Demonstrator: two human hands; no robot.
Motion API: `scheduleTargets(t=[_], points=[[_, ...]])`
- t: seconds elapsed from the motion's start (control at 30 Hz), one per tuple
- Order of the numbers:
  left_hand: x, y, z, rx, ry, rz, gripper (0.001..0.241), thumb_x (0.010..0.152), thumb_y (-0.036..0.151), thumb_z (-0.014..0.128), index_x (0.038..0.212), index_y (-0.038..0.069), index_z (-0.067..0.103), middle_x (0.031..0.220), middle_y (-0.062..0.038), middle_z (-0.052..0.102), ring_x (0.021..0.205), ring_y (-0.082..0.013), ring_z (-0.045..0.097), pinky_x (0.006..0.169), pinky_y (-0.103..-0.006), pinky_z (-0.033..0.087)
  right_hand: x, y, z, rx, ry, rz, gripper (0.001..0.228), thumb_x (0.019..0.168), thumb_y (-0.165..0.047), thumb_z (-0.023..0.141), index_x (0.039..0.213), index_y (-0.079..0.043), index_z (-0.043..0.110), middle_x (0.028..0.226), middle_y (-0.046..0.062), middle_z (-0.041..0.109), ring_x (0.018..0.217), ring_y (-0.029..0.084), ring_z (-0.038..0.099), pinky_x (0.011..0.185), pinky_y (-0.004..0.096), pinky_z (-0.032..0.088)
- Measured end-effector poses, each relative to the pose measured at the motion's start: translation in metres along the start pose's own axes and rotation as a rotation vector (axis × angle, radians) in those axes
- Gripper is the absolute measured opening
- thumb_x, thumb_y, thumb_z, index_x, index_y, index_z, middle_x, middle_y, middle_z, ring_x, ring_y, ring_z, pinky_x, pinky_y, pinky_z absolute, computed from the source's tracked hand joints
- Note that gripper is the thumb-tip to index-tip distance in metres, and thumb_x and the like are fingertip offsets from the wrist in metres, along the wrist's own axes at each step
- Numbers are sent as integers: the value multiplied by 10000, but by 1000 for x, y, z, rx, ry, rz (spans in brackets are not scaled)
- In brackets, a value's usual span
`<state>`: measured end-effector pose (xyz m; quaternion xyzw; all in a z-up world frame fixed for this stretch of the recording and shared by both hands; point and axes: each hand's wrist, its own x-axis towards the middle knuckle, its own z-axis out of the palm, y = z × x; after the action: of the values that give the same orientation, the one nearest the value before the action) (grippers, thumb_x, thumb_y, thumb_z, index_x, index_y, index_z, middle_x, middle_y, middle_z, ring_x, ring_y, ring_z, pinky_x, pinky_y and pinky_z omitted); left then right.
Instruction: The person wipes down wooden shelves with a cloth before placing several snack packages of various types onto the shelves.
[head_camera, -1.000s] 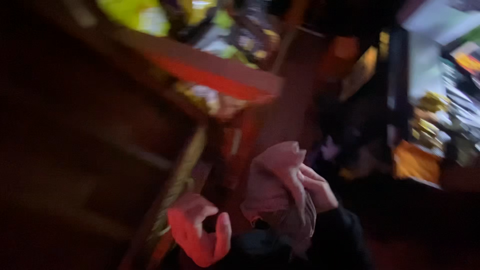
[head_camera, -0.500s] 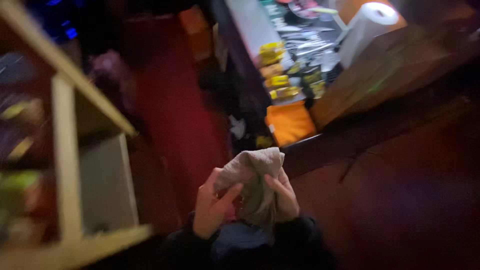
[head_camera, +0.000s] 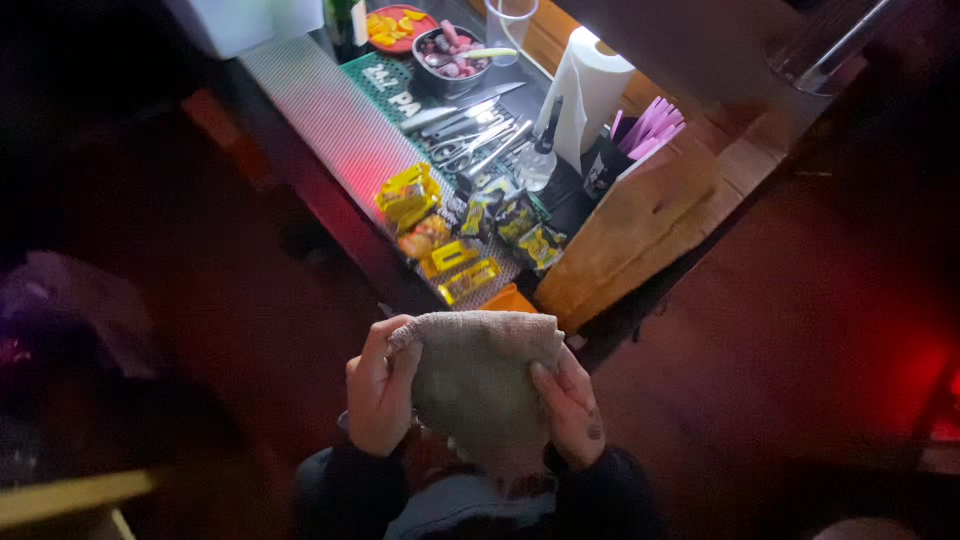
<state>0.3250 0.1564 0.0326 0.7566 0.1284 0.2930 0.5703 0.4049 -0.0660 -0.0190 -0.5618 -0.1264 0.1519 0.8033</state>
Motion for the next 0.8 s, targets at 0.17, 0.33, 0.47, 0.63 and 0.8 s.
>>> scheduleTargets(t=[0.17, 0.33, 0.47, 0.63, 0.8], points=[[74, -39, 7, -30, -429, -204, 729, 813, 149, 695, 1438, 171, 320, 953, 6, 722, 747, -110, 634, 698, -304, 564, 43, 9, 34, 467, 393, 295, 571, 919, -103, 583, 1488, -67, 540, 1360, 220, 652, 1170, 312, 629, 947, 394, 493], [170, -97, -27, -232, -774, 97, 922, 828, 249, 848, 1504, 55, 253, 1548, -174, 358, 1441, -259, 367, 1190, -374, 274, 96, 29, 87, 519, 573, 383, 512, 960, -95, 516, 1469, -55, 544, 1377, 237, 635, 1189, 365, 611, 992, 493, 476], [286, -115, -67, -64, -1032, 246, 369, 872, 150, 763, 1232, 179, 685, 1149, -51, 774, 1024, -193, 734, 925, -327, 550, 150, 23, 167, 584, 513, 410, 631, 901, -21, 545, 1523, -63, 447, 1449, 241, 591, 1223, 343, 585, 1039, 479, 463], [402, -122, -94, 55, -1137, 320, 500, 863, 132, 764, 1344, 184, 637, 1244, -46, 752, 1102, -221, 723, 977, -328, 517, 233, 50, 226, 614, 470, 289, 702, 888, 0, 599, 1556, -78, 400, 1410, 213, 607, 1181, 283, 622, 968, 415, 521], [491, -184, -82, 106, -1128, 244, 546, 840, 131, 765, 1369, 149, 633, 1250, -73, 743, 1165, -194, 693, 993, -314, 524, 310, 62, 253, 562, 453, 118, 765, 911, -67, 594, 1611, -96, 286, 1583, 127, 466, 1322, 237, 541, 1044, 373, 477]])
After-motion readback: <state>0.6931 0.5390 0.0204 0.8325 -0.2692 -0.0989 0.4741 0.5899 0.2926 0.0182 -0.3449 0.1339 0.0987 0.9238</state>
